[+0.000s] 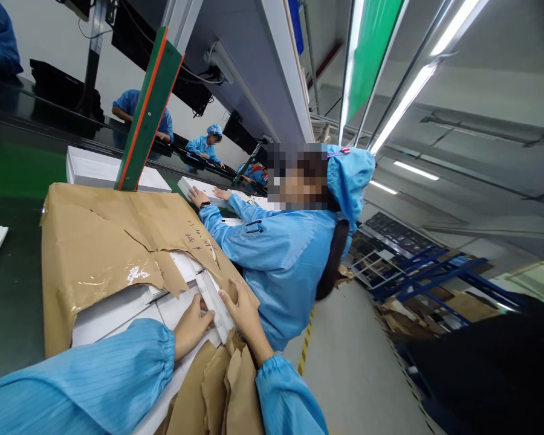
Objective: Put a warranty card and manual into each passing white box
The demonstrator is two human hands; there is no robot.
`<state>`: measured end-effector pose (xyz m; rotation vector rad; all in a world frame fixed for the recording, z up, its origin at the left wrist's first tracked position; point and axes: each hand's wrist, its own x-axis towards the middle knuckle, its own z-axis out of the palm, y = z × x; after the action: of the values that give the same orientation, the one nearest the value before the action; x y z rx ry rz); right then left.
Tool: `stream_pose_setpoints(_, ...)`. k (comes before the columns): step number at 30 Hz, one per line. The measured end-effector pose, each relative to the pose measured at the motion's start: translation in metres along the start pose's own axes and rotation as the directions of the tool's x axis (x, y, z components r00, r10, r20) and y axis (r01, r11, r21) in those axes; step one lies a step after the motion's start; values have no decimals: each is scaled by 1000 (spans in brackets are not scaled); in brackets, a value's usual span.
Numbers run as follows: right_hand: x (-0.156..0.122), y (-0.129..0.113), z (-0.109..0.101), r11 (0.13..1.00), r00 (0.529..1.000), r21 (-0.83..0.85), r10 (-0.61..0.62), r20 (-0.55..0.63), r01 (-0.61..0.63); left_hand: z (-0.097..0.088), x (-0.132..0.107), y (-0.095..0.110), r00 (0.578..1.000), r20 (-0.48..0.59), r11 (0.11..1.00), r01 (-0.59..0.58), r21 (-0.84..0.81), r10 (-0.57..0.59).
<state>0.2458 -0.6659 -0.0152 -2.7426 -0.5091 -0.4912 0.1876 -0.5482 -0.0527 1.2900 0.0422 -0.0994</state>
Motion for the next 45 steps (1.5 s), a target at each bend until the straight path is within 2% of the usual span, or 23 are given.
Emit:
stream_pose_setpoints(4,-2,-4,-3,998,1000,-54,12,11,-11,-1,-1,-1,1000,6,1000,-16,-11,16)
stream_pose_setpoints(9,-5,-11,-11,991,998,-129,-32,50,38,-1,0,-3,999,25,1000,-21,-3,21)
stream_pose_setpoints(18,3,-39,-20,920,991,-384,-22,131,71,-1,0,-5,998,29,999,-50,13,50)
stream_pose_setpoints(22,10,-27,-22,895,990,-444,8,138,54,-2,2,-9,997,42,998,-68,14,67)
stream_pose_setpoints(26,9,1,-29,873,993,-483,105,51,-68,-3,4,-10,995,50,997,-82,11,82)
stream_pose_setpoints(30,-8,30,-36,861,972,-461,237,-11,-215,-3,8,-8,997,6,997,-80,14,80)
stream_pose_setpoints(36,-58,56,-41,872,931,-326,349,-109,-365,7,17,4,959,-237,987,-142,71,155)
stream_pose_setpoints(40,-77,58,-38,887,906,-207,377,-194,-414,19,17,19,936,-339,989,-48,142,94)
stream_pose_setpoints(45,-79,54,-34,923,910,-76,353,-219,-376,36,17,47,932,-362,985,68,161,-5)
